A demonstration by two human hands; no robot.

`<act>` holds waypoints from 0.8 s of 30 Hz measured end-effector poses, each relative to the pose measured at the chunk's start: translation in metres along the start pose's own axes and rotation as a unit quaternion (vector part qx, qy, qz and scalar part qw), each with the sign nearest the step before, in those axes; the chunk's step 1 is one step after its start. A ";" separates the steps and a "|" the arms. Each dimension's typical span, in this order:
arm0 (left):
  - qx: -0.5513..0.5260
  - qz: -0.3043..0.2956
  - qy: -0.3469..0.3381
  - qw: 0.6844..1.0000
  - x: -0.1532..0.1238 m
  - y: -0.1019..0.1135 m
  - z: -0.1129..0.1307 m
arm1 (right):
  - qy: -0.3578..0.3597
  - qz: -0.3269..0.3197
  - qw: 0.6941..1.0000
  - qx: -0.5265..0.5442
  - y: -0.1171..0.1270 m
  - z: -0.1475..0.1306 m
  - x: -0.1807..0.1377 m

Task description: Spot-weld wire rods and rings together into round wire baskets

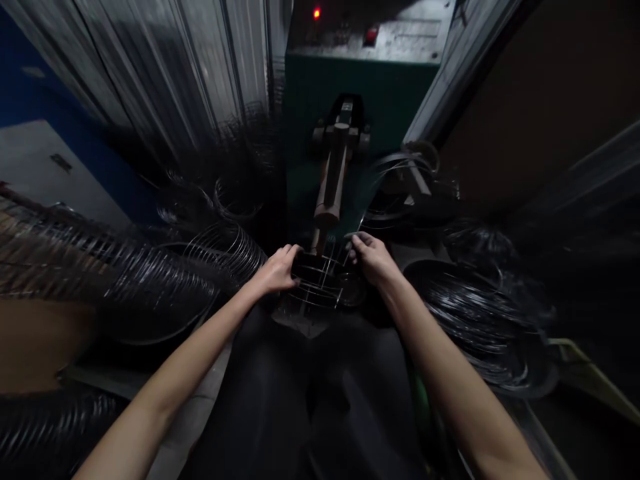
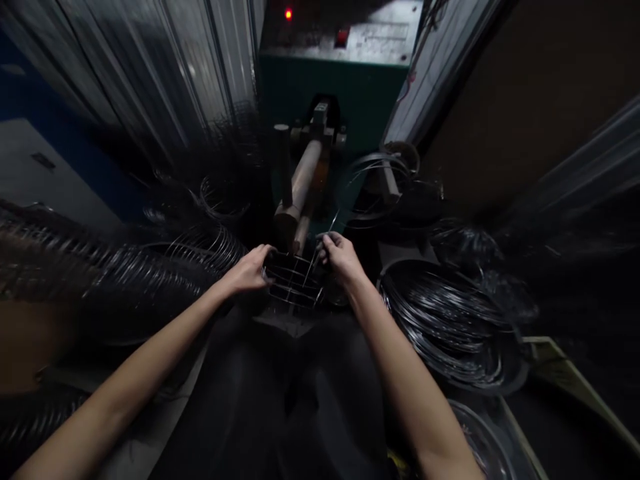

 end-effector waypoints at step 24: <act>-0.084 0.027 -0.039 0.995 0.000 -0.007 -0.030 | -0.015 -0.056 0.997 0.041 -0.039 0.027 0.023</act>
Point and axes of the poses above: each hand's wrist, its own x-axis towards the middle knuckle, its own y-axis out of the back of the hand, z = x × y, the point moved 5 cm from there along x, towards the middle knuckle, and after that the axes turned 14 degrees about x, right-handed, at the moved point
